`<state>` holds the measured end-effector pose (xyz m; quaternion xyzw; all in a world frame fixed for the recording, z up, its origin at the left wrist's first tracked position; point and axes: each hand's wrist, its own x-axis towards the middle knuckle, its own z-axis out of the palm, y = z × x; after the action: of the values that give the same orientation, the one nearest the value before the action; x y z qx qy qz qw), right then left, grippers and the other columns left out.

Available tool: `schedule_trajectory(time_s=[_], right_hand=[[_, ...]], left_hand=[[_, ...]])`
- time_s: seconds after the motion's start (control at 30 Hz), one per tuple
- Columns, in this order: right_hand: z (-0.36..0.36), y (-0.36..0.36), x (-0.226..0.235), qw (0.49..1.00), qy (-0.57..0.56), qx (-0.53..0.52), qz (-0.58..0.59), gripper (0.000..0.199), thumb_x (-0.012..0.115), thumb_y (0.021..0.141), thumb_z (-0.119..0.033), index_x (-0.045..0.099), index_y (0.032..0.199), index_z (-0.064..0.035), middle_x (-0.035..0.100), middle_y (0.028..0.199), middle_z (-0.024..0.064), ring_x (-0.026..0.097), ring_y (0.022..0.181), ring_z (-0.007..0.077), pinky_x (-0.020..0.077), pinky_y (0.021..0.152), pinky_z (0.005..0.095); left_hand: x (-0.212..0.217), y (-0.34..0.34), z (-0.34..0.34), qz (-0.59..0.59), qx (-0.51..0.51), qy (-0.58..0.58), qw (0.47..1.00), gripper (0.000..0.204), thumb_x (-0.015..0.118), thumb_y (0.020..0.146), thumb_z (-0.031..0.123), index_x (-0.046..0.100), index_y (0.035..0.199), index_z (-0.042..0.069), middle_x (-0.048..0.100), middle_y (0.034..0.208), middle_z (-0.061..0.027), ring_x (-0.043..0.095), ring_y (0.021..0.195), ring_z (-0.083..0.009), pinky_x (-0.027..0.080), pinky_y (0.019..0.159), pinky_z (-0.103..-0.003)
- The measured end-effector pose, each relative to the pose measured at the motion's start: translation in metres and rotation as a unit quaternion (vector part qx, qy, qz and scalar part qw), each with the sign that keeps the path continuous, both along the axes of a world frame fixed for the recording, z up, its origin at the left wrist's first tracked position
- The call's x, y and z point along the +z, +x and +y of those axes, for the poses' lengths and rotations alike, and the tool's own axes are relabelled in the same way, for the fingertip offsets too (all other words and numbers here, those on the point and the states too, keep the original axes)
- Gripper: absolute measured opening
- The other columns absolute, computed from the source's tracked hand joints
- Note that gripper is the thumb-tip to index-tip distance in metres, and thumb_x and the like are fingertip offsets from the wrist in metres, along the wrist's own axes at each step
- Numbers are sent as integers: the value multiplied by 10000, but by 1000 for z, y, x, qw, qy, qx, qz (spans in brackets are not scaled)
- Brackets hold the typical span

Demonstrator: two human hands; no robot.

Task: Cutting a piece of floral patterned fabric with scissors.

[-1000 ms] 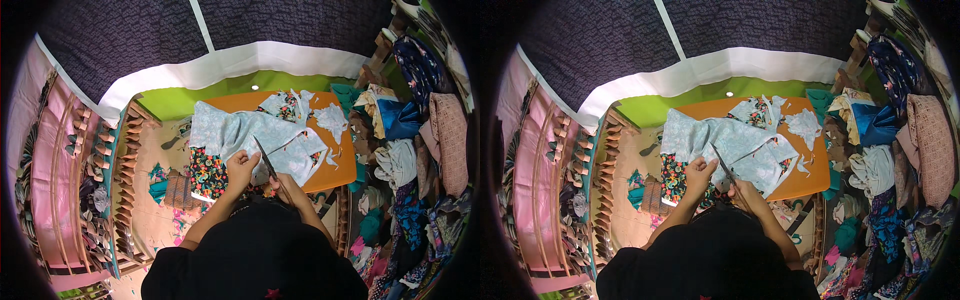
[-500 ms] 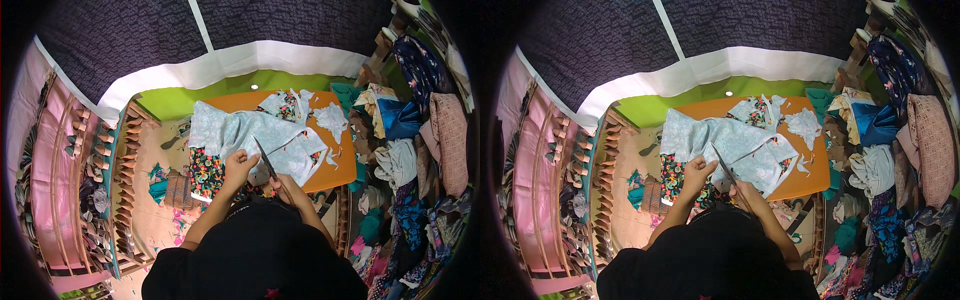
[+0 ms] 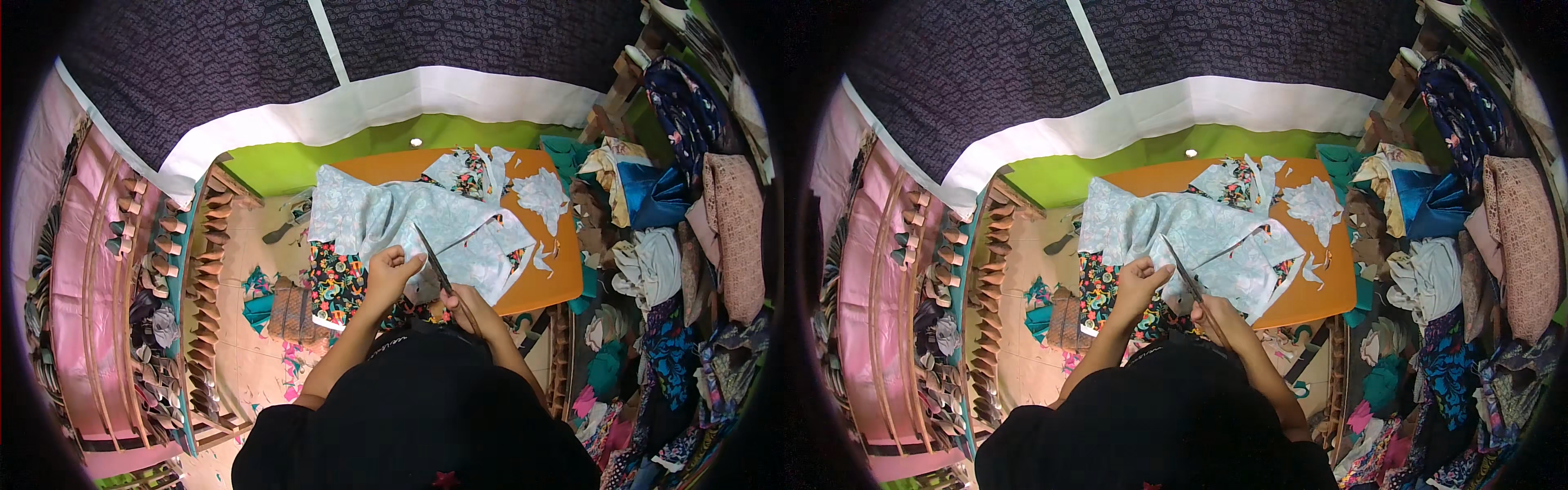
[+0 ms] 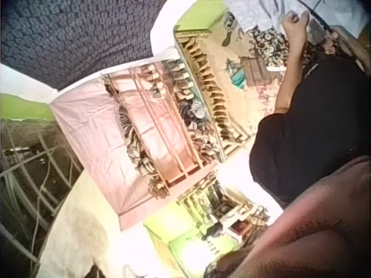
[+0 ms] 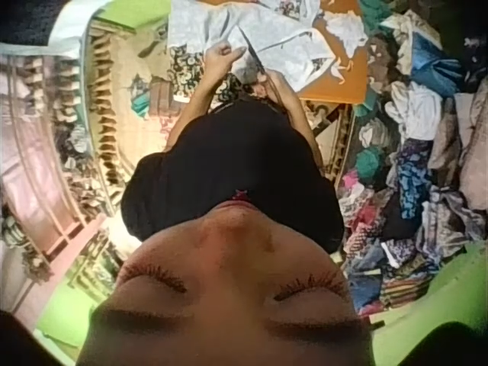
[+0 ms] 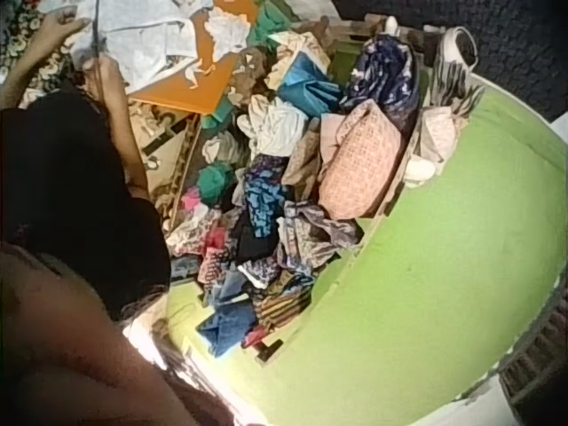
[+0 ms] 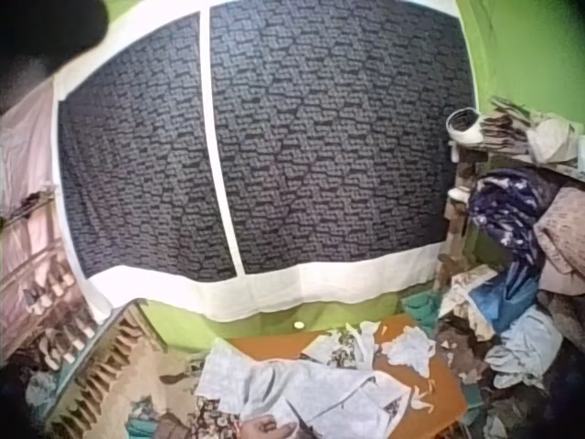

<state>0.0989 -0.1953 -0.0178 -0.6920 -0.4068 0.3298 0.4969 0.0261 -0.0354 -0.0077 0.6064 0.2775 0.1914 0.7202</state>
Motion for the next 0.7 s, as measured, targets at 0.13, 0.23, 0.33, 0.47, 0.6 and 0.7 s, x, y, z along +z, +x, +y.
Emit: schedule_trajectory(time_s=[0.13, 0.23, 0.33, 0.47, 0.6, 0.7], right_hand=[[2, 0, -3, 999, -35, -13, 30, 631, 375, 767, -629, 385, 651, -8, 352, 548, 53, 349, 566, 132, 336, 504, 290], [-1, 2, -10, 998, -42, -4, 39, 631, 384, 763, -630, 388, 642, -11, 363, 549, 39, 337, 561, 122, 330, 494, 278], [-1, 2, -11, 1000, -22, -1, 5, 639, 375, 750, -650, 387, 628, -22, 385, 556, 13, 357, 544, 106, 332, 487, 264], [0, 3, -6, 987, -28, 32, 156, 697, 394, 627, -751, 394, 694, -57, 345, 546, -34, 355, 487, 64, 311, 428, 214], [-3, 5, -17, 971, -7, 55, 231, 792, 402, 488, -820, 385, 752, -74, 291, 534, -53, 314, 452, 38, 275, 388, 175], [1, 1, 3, 976, -47, 26, 210, 797, 384, 484, -823, 386, 744, -70, 297, 532, -52, 320, 451, 41, 278, 391, 177]], left_hand=[[-1, 0, 1, 2, -9, 4, 1000, 329, 642, 734, 119, 383, 532, 92, 381, 509, 73, 309, 462, 8, 213, 406, -172], [0, 0, 1, 5, -10, 4, 1000, 331, 643, 733, 124, 383, 531, 92, 383, 509, 71, 310, 461, 6, 212, 406, -175], [5, 1, -1, 0, -11, -5, 1000, 332, 645, 731, 126, 384, 528, 93, 375, 506, 74, 304, 462, 5, 209, 407, -177], [-2, -2, 3, 14, -49, 21, 998, 297, 618, 756, 120, 397, 559, 87, 361, 504, 81, 299, 463, 7, 210, 407, -179], [14, 2, -6, -26, -23, -55, 998, 265, 582, 790, 124, 401, 602, 80, 368, 506, 75, 305, 461, 7, 214, 406, -180], [19, 1, -6, 16, -1, -98, 995, 245, 557, 814, 136, 403, 635, 71, 390, 514, 58, 316, 461, 1, 227, 413, -178]])
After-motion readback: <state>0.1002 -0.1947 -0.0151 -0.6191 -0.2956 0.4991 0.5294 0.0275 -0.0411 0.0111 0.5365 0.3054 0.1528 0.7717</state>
